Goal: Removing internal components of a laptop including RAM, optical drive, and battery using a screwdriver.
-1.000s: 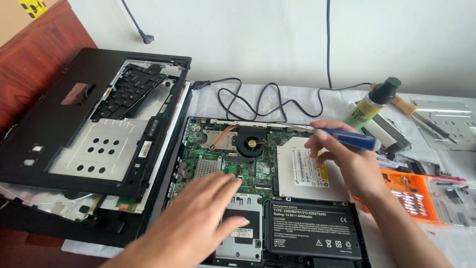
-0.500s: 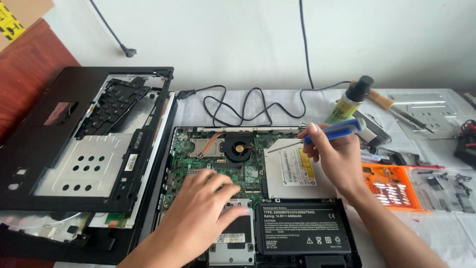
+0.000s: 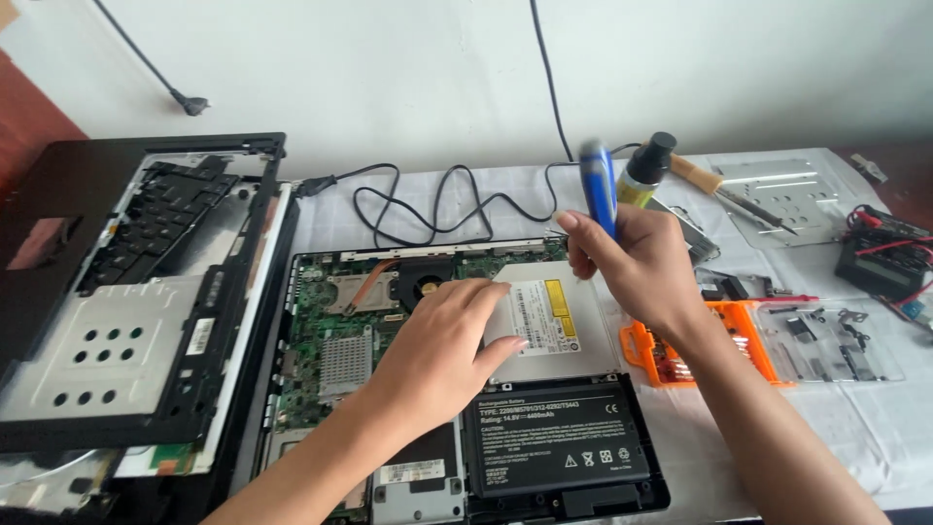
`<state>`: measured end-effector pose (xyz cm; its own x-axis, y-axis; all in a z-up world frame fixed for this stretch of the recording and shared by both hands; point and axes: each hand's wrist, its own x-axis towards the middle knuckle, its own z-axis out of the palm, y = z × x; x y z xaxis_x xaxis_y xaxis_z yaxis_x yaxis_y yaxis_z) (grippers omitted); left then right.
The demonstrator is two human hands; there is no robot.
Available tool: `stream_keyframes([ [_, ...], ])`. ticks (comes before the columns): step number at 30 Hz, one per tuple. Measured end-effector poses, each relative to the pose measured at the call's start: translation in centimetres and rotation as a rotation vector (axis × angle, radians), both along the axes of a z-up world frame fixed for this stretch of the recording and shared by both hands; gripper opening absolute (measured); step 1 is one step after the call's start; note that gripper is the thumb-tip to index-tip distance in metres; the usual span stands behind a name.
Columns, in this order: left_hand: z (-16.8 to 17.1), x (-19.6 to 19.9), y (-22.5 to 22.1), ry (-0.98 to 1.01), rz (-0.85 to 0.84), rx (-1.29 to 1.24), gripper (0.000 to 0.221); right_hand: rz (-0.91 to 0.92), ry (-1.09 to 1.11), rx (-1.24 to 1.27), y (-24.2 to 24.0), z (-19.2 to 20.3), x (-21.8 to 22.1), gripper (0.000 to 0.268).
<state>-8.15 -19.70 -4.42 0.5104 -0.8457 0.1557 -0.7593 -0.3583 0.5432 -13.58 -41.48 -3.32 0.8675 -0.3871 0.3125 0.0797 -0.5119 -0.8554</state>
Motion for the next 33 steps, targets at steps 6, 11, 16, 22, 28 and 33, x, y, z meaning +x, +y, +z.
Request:
stream_keyframes([
  [6, -5.4, 0.5, -0.5, -0.171, 0.031, -0.121, 0.062, -0.206, 0.584, 0.046, -0.2, 3.3, -2.1, 0.028],
  [11, -5.5, 0.0, 0.0, -0.127, 0.050, -0.110, 0.066, -0.278, 0.829, -0.061, -0.7, 1.2, -2.9, 0.032],
  [16, -5.8, -0.1, 0.2, -0.127, 0.095, -0.072, 0.068, -0.287, 0.855, -0.015, 0.1, 1.5, -3.2, 0.039],
  [22, -5.6, -0.1, 0.3, -0.110, 0.151, -0.169, 0.062, -0.271, 0.880, -0.069, 0.6, 1.3, -3.4, 0.043],
  [28, -5.2, -0.2, 0.6, 0.080, 0.174, -0.227, 0.070, -0.296, 0.798, -0.165, 0.6, 0.1, -3.2, 0.040],
  [33, -4.8, -0.3, 0.5, 0.021, 0.093, -0.234, 0.079, -0.378, 0.709, -0.125, 0.2, -0.7, -3.5, 0.048],
])
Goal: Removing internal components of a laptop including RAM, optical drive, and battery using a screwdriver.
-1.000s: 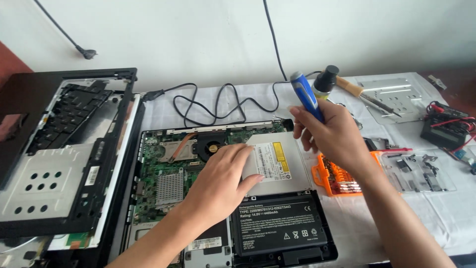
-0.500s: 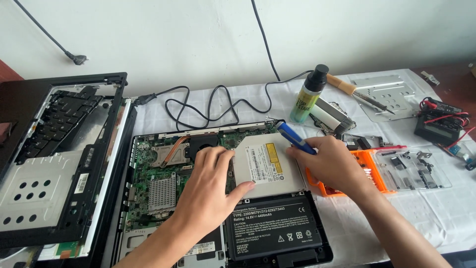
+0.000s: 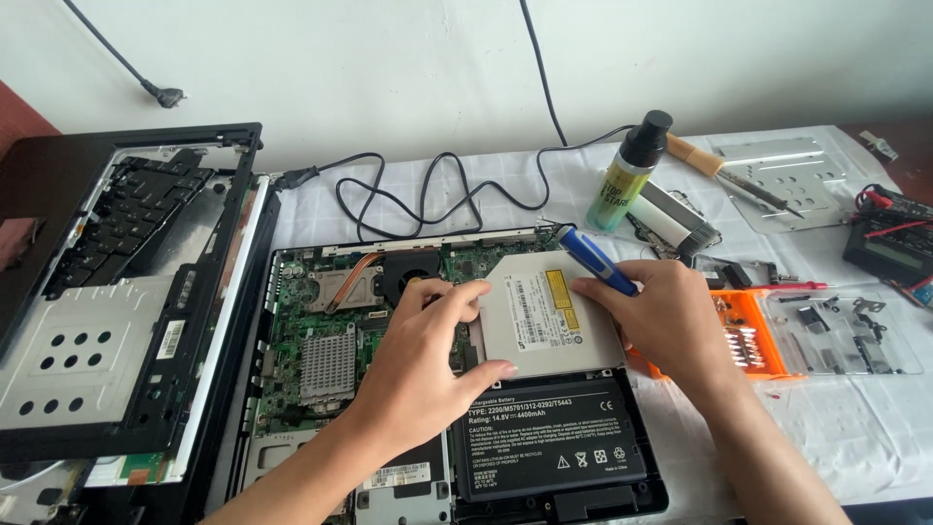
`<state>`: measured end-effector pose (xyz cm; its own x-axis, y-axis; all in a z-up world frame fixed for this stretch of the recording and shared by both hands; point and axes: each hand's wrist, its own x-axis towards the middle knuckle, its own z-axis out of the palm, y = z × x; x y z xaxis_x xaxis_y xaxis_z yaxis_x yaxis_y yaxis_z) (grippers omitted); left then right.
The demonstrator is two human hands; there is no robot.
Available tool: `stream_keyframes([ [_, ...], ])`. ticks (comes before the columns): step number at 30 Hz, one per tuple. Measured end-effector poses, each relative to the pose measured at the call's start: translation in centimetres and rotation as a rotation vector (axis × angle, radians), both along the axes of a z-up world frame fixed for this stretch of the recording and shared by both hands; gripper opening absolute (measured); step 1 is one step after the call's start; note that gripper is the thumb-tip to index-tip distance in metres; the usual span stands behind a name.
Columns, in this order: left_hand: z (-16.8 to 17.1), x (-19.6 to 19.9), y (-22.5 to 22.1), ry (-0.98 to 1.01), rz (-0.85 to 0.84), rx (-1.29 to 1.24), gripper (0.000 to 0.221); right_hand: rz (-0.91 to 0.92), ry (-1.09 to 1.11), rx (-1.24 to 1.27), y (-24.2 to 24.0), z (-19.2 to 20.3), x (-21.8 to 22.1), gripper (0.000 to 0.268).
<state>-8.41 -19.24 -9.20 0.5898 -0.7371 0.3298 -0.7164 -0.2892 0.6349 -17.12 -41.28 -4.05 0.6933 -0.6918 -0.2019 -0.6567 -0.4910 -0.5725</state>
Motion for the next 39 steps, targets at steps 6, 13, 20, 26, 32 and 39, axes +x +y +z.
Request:
stream_keyframes([
  [6, -0.3, 0.2, -0.1, 0.017, 0.017, 0.018, 0.078, 0.013, 0.001, 0.036, -1.0, -0.6, 0.4, 0.054],
  [13, -0.2, 0.1, 0.0, 0.104, 0.048, 0.021, 0.073, -0.091, -0.017, 0.293, -0.4, 1.7, 0.4, 0.040],
  [20, -0.1, 0.1, -0.2, 0.019, 0.030, -0.001, 0.060, -0.045, -0.139, 0.324, -0.5, 1.7, 0.2, 0.031],
  [26, 3.7, -0.3, -0.1, 0.425, 0.177, -0.020, 0.061, -0.066, -0.452, 0.532, -2.1, -0.2, 0.2, 0.030],
  [32, 9.4, 0.0, 1.7, 1.181, 0.314, -0.178, 0.043, -0.004, -0.365, 0.755, 1.3, 1.8, 1.6, 0.032],
  [39, 10.8, -0.6, 8.0, 1.205, 0.596, -0.399, 0.029, 0.212, -0.379, 0.807, 2.8, 1.2, 3.9, 0.054],
])
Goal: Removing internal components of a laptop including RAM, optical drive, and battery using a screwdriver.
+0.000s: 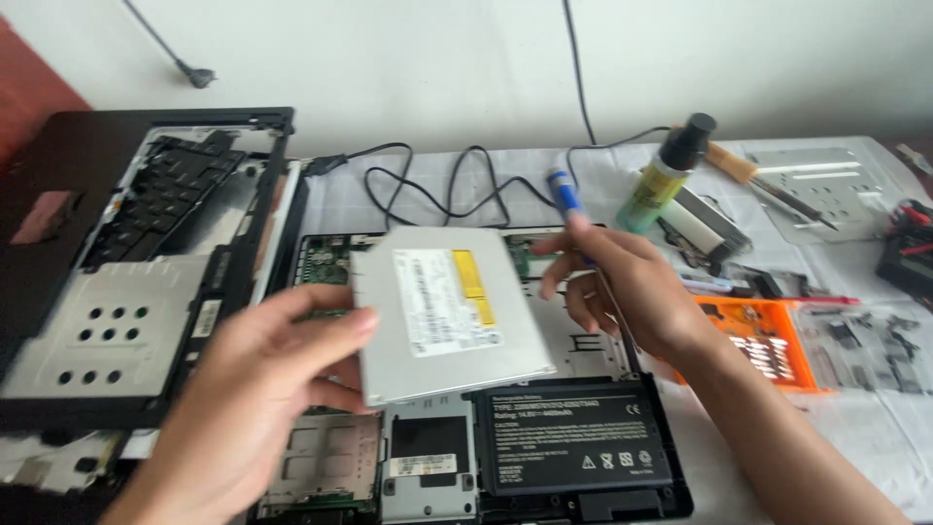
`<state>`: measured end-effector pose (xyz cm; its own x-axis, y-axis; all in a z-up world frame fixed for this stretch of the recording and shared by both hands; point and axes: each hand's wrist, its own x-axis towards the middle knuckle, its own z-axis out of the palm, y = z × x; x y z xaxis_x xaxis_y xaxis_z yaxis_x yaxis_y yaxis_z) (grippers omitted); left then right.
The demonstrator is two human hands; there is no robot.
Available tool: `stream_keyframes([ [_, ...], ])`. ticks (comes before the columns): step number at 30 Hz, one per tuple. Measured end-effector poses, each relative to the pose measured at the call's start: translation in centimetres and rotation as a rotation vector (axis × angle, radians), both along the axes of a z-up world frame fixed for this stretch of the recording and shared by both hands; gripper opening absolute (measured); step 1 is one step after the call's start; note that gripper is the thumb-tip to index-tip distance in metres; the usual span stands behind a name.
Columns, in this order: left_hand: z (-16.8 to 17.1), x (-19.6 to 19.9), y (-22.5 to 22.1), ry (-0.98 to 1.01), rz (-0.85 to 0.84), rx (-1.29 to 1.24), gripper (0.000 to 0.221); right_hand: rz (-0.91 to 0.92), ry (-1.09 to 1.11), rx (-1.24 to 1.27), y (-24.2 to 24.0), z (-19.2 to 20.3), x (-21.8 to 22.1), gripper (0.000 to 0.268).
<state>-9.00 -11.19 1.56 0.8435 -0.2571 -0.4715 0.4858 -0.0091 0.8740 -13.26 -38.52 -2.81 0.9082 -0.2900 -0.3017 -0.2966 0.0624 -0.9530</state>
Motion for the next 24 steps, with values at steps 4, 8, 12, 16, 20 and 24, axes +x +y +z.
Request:
stream_keyframes([
  [4, 0.6, 2.1, 6.8, -0.255, 0.192, 0.132, 0.028, -0.070, -0.052, 0.080, -1.3, -3.3, -0.2, 0.063],
  [8, 0.5, 5.1, 13.4, -0.601, 0.251, 0.428, 0.035, -0.123, -0.005, 0.031, -1.5, -4.0, -0.4, 0.072],
  [12, -2.0, 7.3, 17.2, -0.602, 0.322, 0.541, 0.031, -0.144, -0.030, -0.063, -0.7, -3.7, -0.6, 0.072],
  [16, -1.6, 7.9, 17.5, -0.445, 0.341, 0.544, 0.029, -0.173, 0.036, -0.082, -0.2, -3.7, -0.3, 0.073],
  [20, -0.3, 7.1, 15.8, -0.343, 0.322, 0.734, 0.031, -0.179, 0.038, -0.072, -0.5, -4.2, -0.2, 0.074],
  [24, -2.5, 8.5, 17.6, -0.387, 0.309, 0.652, 0.031, -0.181, 0.004, -0.064, -0.7, -4.6, -0.2, 0.073],
])
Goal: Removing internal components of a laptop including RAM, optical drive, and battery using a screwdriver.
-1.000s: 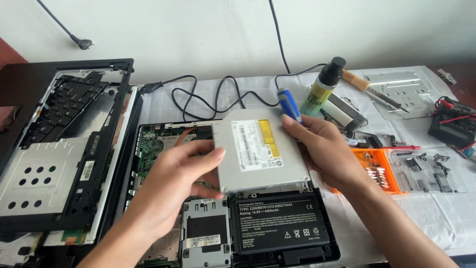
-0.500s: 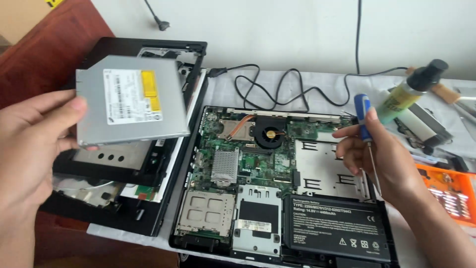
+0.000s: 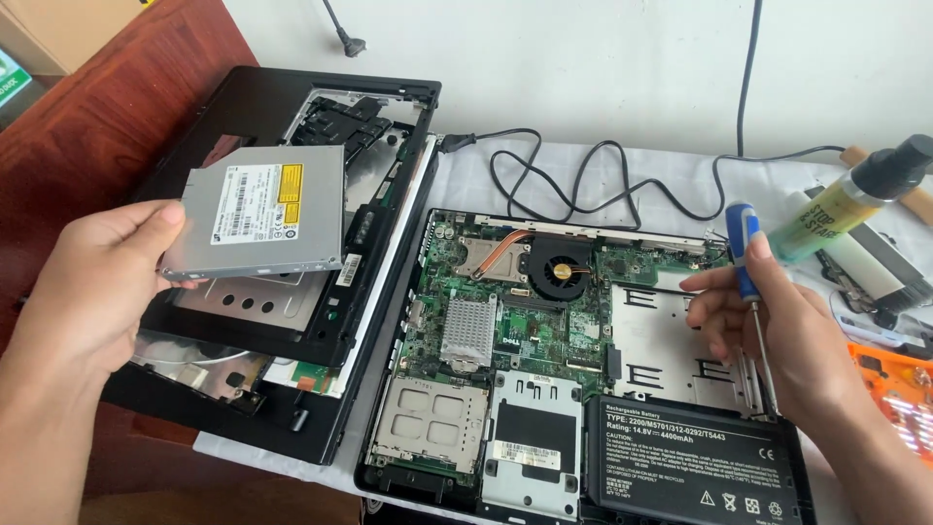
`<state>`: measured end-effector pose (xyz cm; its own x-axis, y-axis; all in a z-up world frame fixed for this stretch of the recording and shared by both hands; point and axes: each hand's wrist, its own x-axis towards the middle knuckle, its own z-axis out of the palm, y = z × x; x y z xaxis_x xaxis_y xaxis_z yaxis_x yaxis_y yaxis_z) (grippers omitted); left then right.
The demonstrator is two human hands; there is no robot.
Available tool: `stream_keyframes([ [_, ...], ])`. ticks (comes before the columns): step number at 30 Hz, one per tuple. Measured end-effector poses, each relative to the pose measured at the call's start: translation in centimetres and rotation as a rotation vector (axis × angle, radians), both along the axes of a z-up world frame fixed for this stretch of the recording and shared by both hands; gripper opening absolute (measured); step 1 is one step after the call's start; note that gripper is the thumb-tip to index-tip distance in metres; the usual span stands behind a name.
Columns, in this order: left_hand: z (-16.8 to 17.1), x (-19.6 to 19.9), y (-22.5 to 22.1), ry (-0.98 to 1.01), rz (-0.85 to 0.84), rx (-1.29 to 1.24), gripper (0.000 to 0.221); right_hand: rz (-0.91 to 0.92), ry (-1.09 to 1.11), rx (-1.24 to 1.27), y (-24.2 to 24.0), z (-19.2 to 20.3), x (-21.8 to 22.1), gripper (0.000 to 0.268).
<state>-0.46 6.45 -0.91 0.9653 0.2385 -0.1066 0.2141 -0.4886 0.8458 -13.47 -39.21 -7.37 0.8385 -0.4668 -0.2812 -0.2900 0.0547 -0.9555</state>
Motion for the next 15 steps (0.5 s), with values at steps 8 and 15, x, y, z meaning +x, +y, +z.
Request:
stream_keyframes([
  [8, 0.1, -0.2, -0.5, 0.012, -0.021, 0.055, 0.033, 0.005, 0.008, -0.017, 0.4, 0.6, -0.2, 0.072],
  [15, 0.6, -0.3, -1.2, 0.045, -0.015, 0.043, 0.036, 0.020, -0.016, -0.037, -0.1, 0.2, -0.1, 0.073],
])
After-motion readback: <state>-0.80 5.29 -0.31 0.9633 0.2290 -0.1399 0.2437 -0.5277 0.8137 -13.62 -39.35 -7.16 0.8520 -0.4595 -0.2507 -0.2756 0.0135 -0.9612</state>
